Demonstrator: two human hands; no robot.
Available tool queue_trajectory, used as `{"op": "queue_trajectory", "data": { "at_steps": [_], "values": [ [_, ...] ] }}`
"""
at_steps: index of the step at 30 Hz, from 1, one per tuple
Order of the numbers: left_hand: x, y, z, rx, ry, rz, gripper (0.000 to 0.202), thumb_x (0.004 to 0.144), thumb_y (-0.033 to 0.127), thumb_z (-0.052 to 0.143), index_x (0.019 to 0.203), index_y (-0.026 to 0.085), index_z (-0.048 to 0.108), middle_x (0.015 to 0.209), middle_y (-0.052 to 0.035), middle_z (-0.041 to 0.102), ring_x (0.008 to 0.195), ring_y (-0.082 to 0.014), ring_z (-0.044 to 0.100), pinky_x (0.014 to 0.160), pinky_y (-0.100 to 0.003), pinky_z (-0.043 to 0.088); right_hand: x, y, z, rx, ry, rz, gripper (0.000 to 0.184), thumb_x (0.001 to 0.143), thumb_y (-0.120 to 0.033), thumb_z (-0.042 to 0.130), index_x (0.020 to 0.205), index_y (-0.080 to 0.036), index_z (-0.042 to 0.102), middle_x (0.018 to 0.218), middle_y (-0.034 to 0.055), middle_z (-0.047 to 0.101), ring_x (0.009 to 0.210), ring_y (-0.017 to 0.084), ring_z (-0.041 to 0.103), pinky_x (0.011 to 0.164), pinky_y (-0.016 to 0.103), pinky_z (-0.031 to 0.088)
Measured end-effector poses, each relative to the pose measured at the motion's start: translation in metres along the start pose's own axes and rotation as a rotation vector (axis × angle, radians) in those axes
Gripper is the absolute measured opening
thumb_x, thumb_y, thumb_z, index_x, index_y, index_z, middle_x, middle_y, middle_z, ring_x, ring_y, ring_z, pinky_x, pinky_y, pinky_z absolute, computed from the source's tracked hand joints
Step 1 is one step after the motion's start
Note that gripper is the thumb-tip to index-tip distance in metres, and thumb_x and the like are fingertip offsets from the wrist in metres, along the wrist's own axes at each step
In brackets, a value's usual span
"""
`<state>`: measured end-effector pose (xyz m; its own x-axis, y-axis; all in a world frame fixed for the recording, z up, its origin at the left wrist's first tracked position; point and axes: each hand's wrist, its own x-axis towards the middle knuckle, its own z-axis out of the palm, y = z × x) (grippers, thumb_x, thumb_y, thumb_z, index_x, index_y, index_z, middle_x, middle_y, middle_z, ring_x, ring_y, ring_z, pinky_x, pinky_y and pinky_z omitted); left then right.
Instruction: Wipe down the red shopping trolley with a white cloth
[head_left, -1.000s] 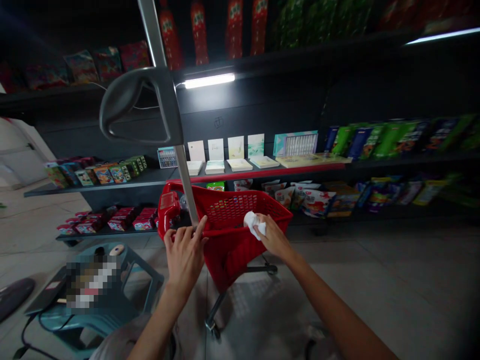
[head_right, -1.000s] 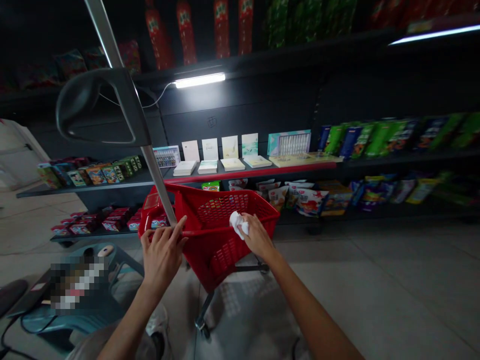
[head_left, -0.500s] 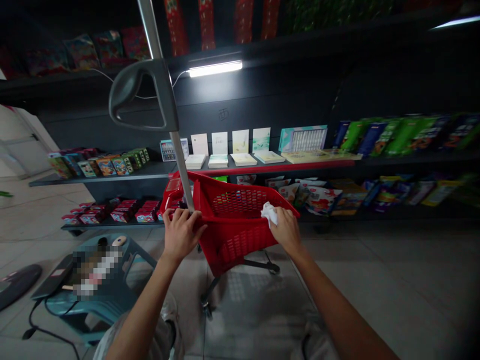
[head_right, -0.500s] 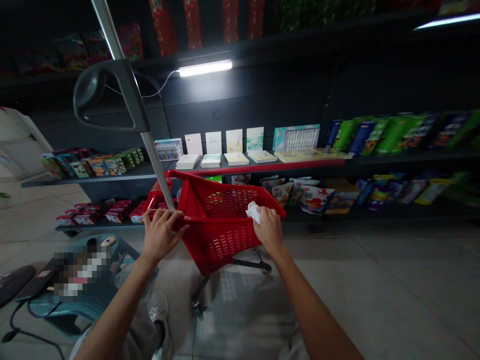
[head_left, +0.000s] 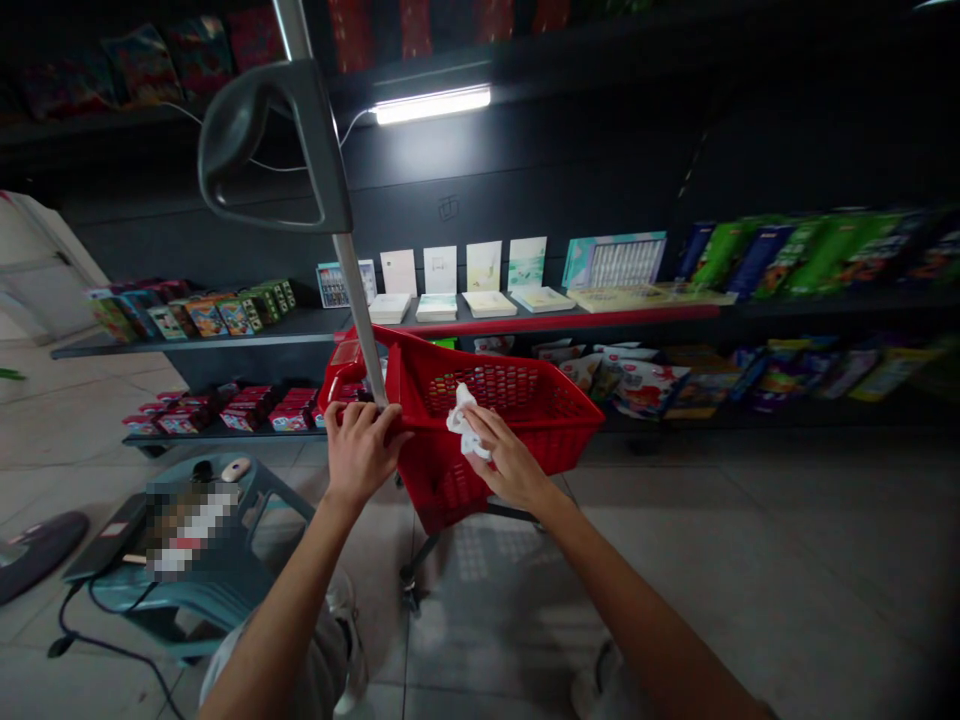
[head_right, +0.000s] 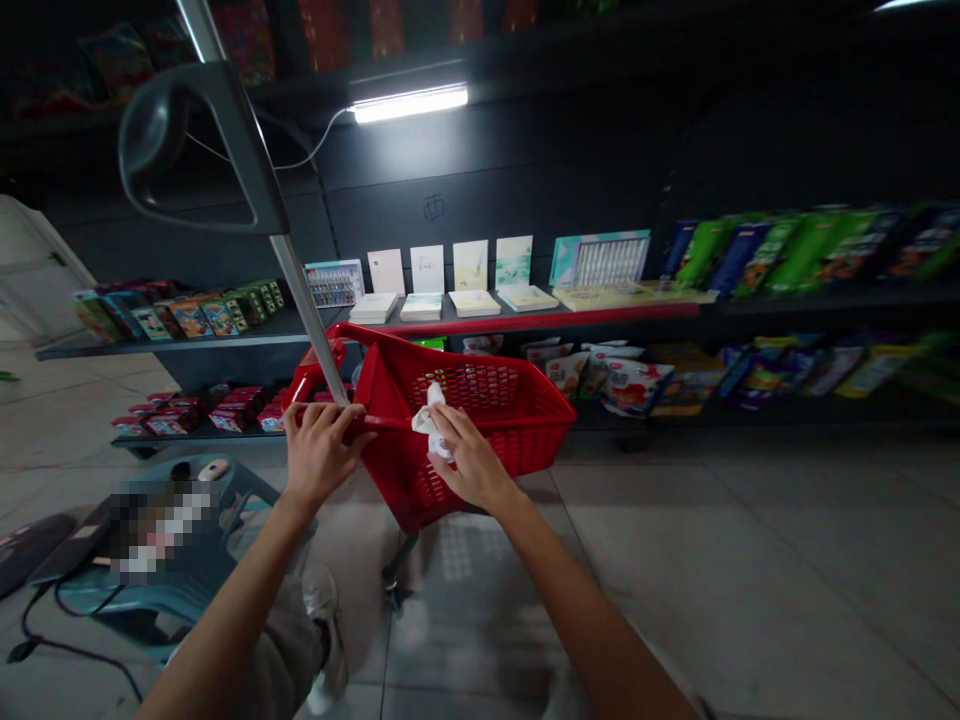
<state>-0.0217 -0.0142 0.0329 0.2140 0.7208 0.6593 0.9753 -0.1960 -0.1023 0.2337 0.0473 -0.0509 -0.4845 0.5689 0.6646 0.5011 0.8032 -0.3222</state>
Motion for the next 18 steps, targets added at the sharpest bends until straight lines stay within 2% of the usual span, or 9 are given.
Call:
{"op": "queue_trajectory", "data": {
  "at_steps": [3,8,13,15,18],
  "values": [
    [0.0,-0.002,0.002,0.007,0.001,0.014,0.033,0.096,0.047,0.057,0.12,0.028,0.068,0.1,-0.0089,0.069,0.108,-0.0302,0.056,0.111,-0.053,0.027,-0.013,0.017,-0.014,-0.065,-0.055,0.007,0.063,0.098,-0.017,0.042,0.16,-0.021,0.034,0.161,0.007,0.04,0.148,0.025,0.035,0.126,0.049,0.029],
    [0.0,-0.004,0.0,-0.011,-0.008,0.034,0.034,0.096,0.048,0.056,0.121,0.027,0.068,0.101,-0.0096,0.07,0.109,-0.0311,0.055,0.11,-0.054,0.027,-0.038,0.069,-0.04,-0.292,-0.012,0.232,0.05,0.093,-0.019,0.047,0.141,-0.018,0.06,0.139,0.0112,0.063,0.125,0.032,0.051,0.112,0.052,0.041],
    [0.0,-0.005,0.002,-0.035,-0.005,0.021,0.035,0.095,0.046,0.058,0.123,0.028,0.067,0.101,-0.0099,0.069,0.109,-0.0311,0.055,0.111,-0.054,0.026,-0.071,0.135,-0.06,-0.409,0.185,0.475,0.042,0.087,-0.019,0.049,0.124,-0.014,0.068,0.125,0.0165,0.064,0.116,0.031,0.052,0.106,0.047,0.045],
    [0.001,-0.004,0.003,-0.033,-0.007,0.017,0.034,0.094,0.045,0.059,0.123,0.028,0.067,0.101,-0.0099,0.069,0.108,-0.0313,0.055,0.111,-0.055,0.025,-0.081,0.155,-0.059,-0.396,0.303,0.6,0.043,0.083,-0.021,0.051,0.123,-0.013,0.067,0.118,0.0175,0.064,0.11,0.031,0.055,0.102,0.048,0.046],
    [0.002,-0.004,0.006,-0.031,-0.009,0.013,0.033,0.094,0.047,0.059,0.121,0.028,0.067,0.1,-0.0095,0.069,0.108,-0.0314,0.055,0.111,-0.054,0.025,-0.086,0.17,-0.049,-0.331,0.478,0.736,0.045,0.078,-0.021,0.052,0.12,-0.012,0.066,0.111,0.0172,0.061,0.103,0.03,0.058,0.098,0.046,0.049]
  ]
}}
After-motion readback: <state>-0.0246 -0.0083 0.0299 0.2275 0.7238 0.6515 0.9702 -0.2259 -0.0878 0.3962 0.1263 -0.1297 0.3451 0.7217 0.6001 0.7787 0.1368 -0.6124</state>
